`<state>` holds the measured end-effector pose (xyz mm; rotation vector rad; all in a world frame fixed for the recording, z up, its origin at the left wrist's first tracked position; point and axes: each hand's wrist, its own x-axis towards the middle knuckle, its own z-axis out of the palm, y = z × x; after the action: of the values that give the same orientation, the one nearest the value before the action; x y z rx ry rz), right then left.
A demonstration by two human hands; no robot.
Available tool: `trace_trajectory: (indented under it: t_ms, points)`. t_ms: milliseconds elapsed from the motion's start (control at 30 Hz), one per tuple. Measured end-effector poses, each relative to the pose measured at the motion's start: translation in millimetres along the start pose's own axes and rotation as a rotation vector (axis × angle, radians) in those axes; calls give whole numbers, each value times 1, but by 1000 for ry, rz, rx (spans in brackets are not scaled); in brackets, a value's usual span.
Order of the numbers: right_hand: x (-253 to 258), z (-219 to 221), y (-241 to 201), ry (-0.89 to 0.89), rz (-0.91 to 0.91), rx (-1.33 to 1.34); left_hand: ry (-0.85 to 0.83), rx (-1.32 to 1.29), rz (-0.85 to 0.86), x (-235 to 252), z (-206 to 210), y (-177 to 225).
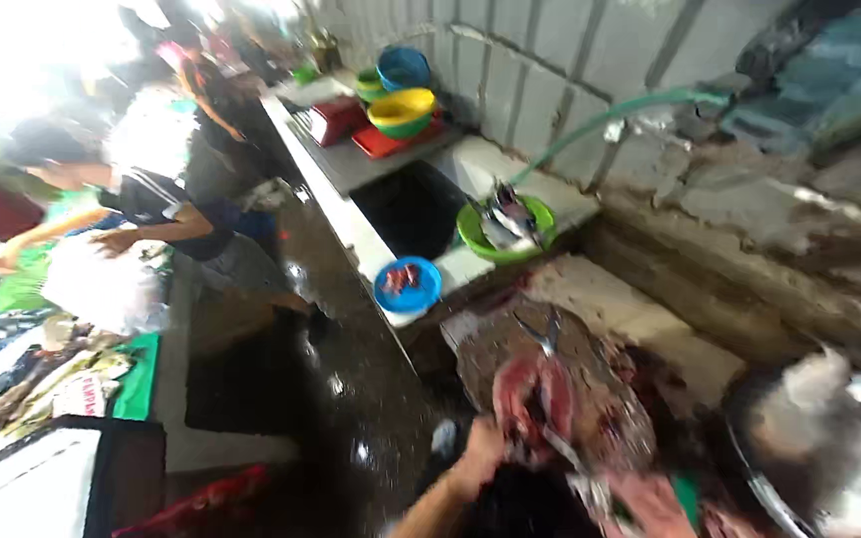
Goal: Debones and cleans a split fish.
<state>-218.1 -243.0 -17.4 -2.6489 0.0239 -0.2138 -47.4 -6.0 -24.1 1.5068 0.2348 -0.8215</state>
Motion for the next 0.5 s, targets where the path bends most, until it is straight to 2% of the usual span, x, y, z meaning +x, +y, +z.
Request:
trace_trajectory:
  t_ms: [33,67,100,133,200,267,367,500]
  points:
    - [3,-3,-2,95,143,-8,-30,58,36,-7,-2,4]
    - [12,-11,-4,88,335,48,-52,121,79,-9,0,7]
    - [20,-23,-7,-3,535,200,-76,167,123,-5,0,7]
    - [25,-30,-13,-88,647,374,-94,186,151,0,-1,0]
    - [31,-36,-25,-222,684,717,-117,153,161,15,-1,-15]
    - [30,-37,-46,-375,686,900,-168,91,113,14,-3,-26]
    - [31,-31,-61,-505,717,905,-218,-2,100,10,3,-37]
    - [33,-18,-60,-507,780,911,-229,-13,135,0,8,-40]
